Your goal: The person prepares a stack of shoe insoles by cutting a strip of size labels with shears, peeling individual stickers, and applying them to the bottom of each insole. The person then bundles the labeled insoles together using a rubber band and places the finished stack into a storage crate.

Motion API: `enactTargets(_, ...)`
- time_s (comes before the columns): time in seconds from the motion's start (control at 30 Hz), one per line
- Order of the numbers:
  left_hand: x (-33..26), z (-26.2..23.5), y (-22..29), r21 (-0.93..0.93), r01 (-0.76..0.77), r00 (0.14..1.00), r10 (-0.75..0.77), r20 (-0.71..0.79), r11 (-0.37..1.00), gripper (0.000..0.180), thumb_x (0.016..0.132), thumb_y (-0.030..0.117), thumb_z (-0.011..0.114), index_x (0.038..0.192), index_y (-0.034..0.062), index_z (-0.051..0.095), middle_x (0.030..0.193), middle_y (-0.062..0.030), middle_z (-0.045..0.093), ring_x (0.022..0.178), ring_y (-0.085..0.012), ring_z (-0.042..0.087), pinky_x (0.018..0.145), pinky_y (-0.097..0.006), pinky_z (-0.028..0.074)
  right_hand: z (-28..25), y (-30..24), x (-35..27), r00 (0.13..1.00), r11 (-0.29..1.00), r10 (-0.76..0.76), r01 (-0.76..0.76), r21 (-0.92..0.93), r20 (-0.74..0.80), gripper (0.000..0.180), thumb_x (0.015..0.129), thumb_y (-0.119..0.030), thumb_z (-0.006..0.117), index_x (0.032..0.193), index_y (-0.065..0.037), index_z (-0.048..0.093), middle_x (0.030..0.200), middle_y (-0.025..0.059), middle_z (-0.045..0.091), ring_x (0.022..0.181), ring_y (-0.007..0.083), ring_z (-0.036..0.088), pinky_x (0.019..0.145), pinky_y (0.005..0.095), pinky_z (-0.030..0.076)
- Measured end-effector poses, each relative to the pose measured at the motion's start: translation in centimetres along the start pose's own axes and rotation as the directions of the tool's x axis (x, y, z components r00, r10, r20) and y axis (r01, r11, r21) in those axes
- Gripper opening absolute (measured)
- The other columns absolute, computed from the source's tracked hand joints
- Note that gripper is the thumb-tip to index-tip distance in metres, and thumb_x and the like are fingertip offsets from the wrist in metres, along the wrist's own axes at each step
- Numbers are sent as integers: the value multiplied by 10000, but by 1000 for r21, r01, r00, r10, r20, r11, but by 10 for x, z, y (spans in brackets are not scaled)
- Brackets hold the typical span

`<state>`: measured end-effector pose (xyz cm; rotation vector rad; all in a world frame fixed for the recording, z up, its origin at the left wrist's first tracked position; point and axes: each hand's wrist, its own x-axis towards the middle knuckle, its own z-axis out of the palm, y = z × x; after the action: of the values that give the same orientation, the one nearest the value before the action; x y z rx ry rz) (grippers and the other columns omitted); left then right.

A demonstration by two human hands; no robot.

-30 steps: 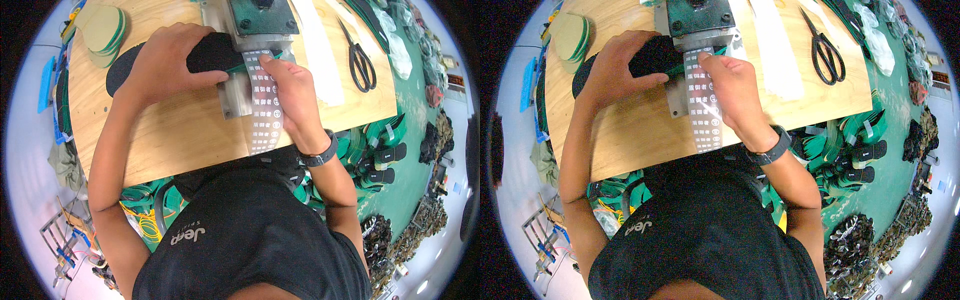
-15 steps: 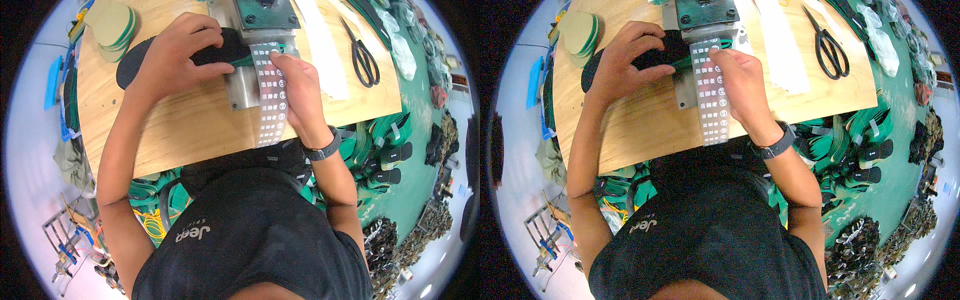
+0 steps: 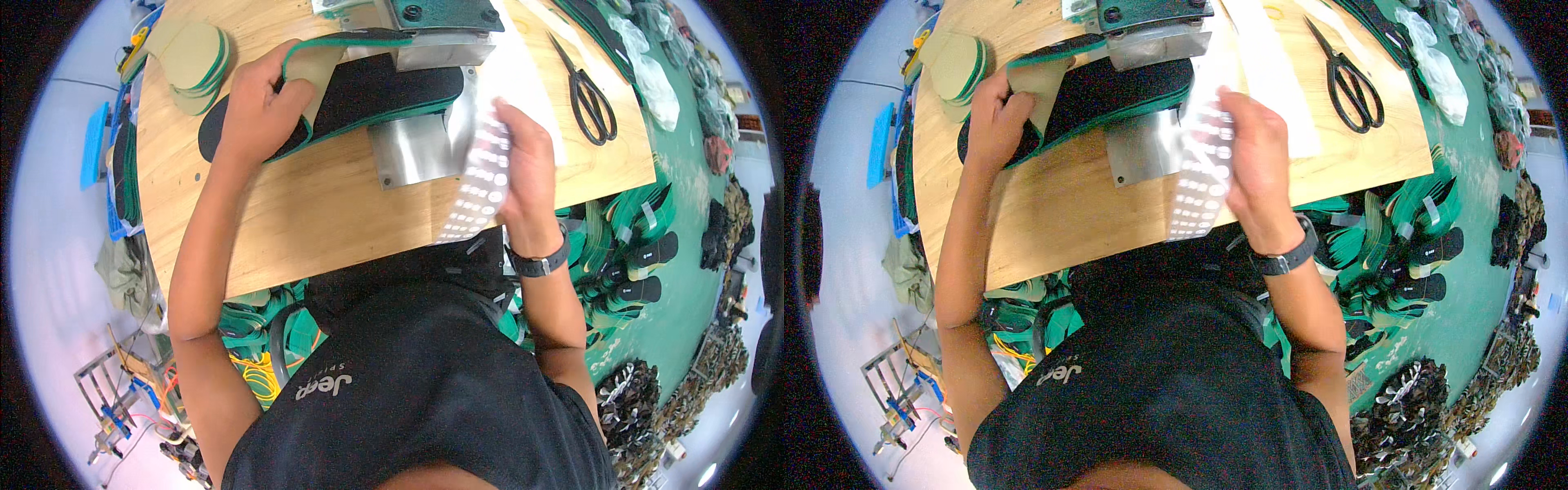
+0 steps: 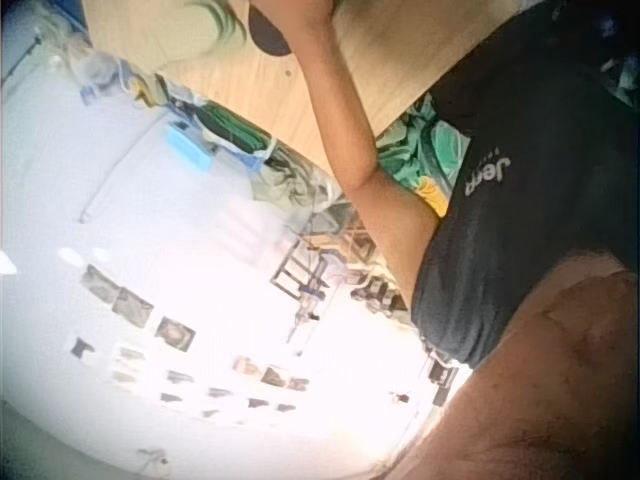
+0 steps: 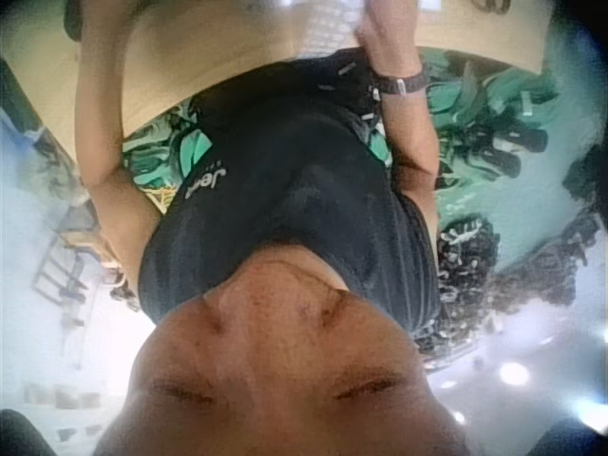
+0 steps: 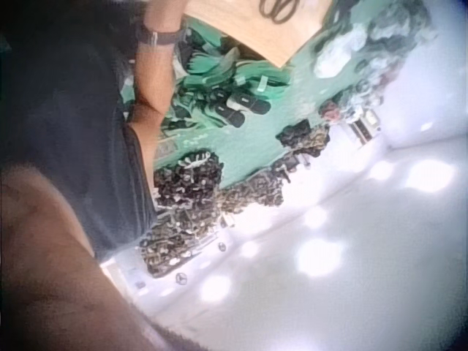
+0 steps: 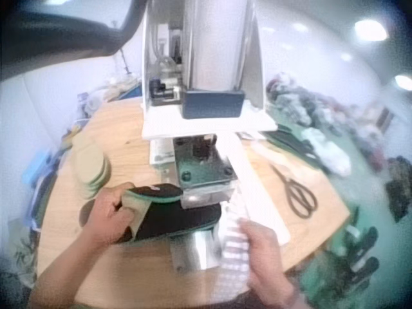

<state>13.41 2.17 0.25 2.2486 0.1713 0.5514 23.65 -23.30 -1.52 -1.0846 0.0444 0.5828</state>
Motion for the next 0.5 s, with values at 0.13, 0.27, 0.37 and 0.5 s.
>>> enactTargets(0.13,4,0,-6,-61,-74,996,77,50,995,350,738,64,512,1075,10,591,727,-90,557,661,-150,475,658,-260,435,23,9,3,974,984,165,-150,-101,156,181,892,-146,588,815,14,619,709,69,623,540,126,589,497,236,508)
enactTargets(0.27,5,1,-10,-56,-112,991,116,70,992,369,744,41,517,1105,5,583,755,-85,576,693,-138,505,676,-262,447,25,12,1,993,994,95,-91,-60,74,178,896,-144,573,795,-1,606,723,64,617,572,123,590,505,243,503)
enactTargets(0.37,4,-1,-10,-99,-76,992,85,93,992,360,759,35,518,1111,2,584,784,-64,593,727,-117,517,695,-252,447,17,15,-6,996,997,-41,46,59,-82,175,901,-143,558,809,-2,605,745,67,617,584,126,588,522,245,503)
enactTargets(0.5,3,1,-8,-193,-38,995,55,79,981,339,779,27,513,1108,-6,588,833,-32,606,765,-98,517,719,-240,443,13,13,-1,991,992,-47,61,112,-123,180,911,-133,552,813,7,606,731,62,618,574,125,584,526,238,496)
